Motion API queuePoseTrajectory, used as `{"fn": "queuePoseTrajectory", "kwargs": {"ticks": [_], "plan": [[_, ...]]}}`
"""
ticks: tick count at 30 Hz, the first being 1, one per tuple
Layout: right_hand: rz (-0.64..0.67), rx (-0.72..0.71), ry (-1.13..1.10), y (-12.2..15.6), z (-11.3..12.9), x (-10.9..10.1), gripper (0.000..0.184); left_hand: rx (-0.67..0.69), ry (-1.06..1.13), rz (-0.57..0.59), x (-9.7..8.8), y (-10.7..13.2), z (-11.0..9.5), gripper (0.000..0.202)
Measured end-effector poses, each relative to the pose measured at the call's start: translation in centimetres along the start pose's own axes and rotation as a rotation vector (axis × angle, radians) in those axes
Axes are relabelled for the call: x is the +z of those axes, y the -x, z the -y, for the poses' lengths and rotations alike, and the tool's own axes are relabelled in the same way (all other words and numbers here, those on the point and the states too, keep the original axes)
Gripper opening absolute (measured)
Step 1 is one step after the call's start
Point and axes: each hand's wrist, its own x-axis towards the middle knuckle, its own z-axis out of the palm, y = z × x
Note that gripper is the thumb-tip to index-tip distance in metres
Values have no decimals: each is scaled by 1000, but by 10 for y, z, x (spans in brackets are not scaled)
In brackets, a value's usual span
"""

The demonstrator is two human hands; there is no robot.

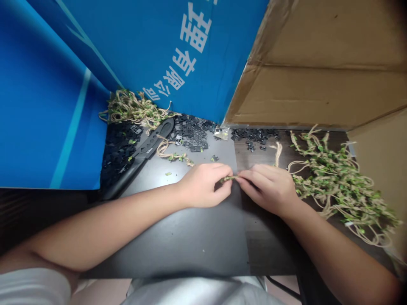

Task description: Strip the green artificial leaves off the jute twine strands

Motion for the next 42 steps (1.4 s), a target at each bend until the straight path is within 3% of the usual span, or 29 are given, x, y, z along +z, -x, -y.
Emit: {"fn": "queuePoseTrajectory", "kwargs": {"ticks": [10, 15, 21, 30, 42], "plan": [[-52, 50, -6, 3, -3, 3, 16, 104, 129, -14, -2, -2, 3, 23], [-4, 77, -22, 2, -2, 4, 22, 112, 268, -48, -5, -3, 3, 23], [64, 1, -17, -3, 3, 3, 20, 99, 320, -103, -5, -3, 2, 22], [56, 17, -30, -3, 7, 5, 17, 54, 286, -149, -6, -5, 0, 25], [111, -40, 30, -3, 8, 4, 20, 100, 119, -170, 3, 0, 7, 25]]}}
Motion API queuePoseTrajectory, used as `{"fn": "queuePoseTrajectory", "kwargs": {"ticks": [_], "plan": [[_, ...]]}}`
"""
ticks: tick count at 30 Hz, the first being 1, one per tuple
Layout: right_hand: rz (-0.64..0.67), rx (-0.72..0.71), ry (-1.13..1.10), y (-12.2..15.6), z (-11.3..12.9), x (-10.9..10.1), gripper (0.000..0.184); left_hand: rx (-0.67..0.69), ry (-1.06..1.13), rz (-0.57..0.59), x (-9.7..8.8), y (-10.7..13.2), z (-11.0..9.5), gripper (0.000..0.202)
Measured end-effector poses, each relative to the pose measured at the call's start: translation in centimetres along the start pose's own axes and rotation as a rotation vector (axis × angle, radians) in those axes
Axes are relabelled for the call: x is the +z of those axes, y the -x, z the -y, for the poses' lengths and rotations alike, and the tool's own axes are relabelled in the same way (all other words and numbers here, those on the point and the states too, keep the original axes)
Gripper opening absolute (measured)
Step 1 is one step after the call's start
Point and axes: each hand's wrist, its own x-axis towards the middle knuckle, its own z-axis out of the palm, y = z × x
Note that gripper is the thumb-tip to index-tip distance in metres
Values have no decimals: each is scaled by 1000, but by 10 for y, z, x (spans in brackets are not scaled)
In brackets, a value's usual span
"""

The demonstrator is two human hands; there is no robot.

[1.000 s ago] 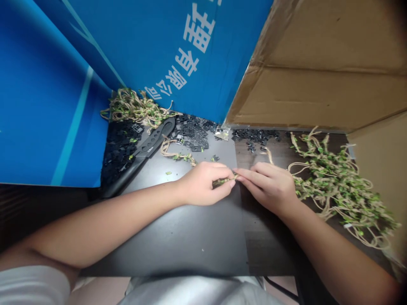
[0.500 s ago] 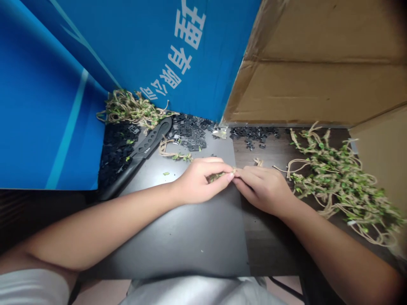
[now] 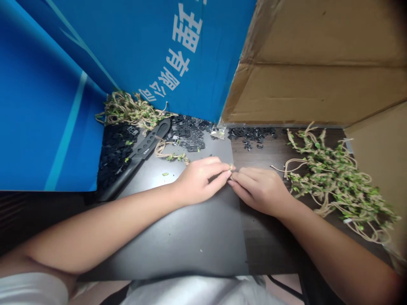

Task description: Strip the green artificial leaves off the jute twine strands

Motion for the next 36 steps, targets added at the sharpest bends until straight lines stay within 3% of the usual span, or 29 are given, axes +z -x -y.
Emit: {"fn": "queuePoseTrajectory", "kwargs": {"ticks": [19, 28, 36], "plan": [[-114, 46, 65, 0, 2, -4, 18, -77, -166, 249, -4, -2, -5, 14], [-100, 53, -15, -1, 2, -1, 16, -39, -163, 262, -3, -1, -4, 20], [-40, 47, -97, 0, 0, 1, 15, -84, -146, 234, -2, -1, -4, 8]]}}
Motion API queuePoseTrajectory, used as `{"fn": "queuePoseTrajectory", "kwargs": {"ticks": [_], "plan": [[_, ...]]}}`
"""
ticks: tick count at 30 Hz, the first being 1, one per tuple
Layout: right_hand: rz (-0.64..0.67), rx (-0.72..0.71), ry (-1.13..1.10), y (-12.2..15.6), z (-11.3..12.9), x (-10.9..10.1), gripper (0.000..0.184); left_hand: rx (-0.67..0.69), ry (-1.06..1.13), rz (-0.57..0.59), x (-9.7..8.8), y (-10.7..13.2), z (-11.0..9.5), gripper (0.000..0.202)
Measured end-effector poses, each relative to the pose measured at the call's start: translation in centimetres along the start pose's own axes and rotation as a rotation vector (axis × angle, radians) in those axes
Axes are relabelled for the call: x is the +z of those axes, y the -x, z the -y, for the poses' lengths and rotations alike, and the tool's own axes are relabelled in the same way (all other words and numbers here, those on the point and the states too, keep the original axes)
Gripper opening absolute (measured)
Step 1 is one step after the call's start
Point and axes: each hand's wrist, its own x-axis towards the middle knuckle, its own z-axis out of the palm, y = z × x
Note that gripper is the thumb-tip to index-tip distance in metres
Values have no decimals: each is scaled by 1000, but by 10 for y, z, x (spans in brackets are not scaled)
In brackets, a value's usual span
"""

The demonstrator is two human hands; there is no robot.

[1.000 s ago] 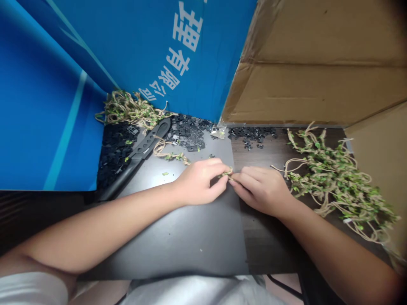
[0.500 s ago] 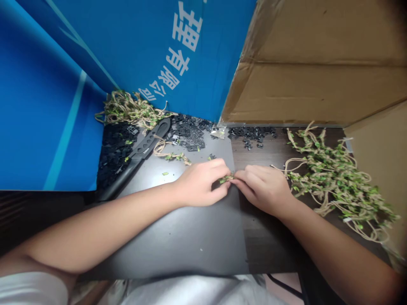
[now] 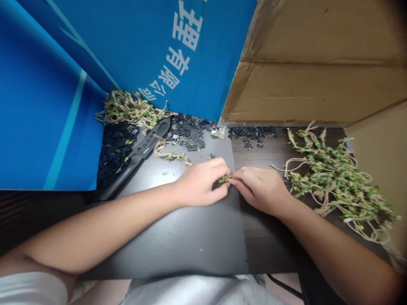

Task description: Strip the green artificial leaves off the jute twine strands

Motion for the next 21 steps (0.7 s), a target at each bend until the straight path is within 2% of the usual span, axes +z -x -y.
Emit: {"fn": "queuePoseTrajectory", "kwargs": {"ticks": [7, 13, 21], "plan": [[24, 29, -72, 1, -1, 1, 16, 24, 30, -32, 0, 0, 2, 6], [37, -1, -91, 2, -3, 0, 17, 29, 37, -94, 1, 1, 2, 8], [20, -32, -93, 3, -1, -2, 15, 36, -131, -23, 2, 2, 1, 14]]}}
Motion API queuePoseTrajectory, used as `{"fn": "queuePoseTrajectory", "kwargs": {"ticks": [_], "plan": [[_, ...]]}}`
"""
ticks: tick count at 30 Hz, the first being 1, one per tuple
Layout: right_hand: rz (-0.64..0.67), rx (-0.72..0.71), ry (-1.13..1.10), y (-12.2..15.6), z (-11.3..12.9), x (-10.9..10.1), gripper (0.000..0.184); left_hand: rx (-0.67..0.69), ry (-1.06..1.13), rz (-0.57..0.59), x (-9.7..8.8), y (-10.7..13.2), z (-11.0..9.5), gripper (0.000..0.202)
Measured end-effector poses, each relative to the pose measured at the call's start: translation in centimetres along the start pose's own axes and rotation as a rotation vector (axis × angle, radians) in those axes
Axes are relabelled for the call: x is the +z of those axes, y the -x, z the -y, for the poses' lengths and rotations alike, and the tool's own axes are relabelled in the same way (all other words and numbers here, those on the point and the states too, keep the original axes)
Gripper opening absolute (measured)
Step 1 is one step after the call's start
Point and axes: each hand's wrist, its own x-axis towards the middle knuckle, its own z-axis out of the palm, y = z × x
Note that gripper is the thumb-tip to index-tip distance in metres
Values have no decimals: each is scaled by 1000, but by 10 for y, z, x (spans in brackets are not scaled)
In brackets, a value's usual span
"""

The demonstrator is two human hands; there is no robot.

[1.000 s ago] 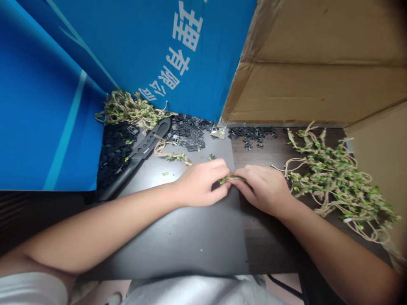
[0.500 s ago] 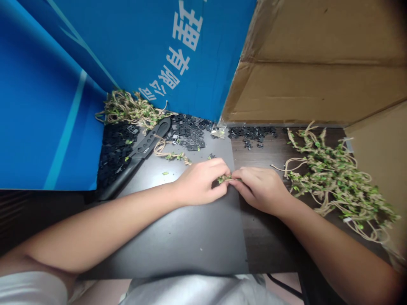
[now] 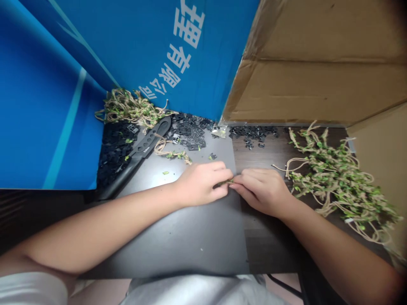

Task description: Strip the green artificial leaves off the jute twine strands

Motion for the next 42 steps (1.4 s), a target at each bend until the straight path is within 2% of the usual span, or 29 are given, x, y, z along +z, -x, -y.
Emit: {"fn": "queuePoseTrajectory", "kwargs": {"ticks": [6, 9, 13, 19, 25, 31, 37, 42], "plan": [[-66, 91, 23, -1, -2, 2, 12, 34, 86, -45, 2, -1, 5, 14], [-47, 121, 16, -1, -3, 2, 10, 47, 114, -77, 1, -1, 6, 15], [-18, 131, -13, -1, -4, 1, 10, 56, 158, -115, -1, -1, 5, 14], [-1, 145, -75, -2, -5, -1, 11, 26, 187, -112, -2, -1, 5, 16], [-13, 135, -116, -3, -5, 0, 12, 20, 192, -158, -2, -1, 4, 10], [18, 121, -67, -3, -6, 1, 12, 54, 231, -140, -3, -1, 5, 16], [-31, 176, -54, -2, -7, 1, 14, -20, 199, -125, -5, -2, 3, 14], [-53, 115, -64, -1, -9, 1, 19, -36, 192, -82, -6, -2, 0, 10]]}}
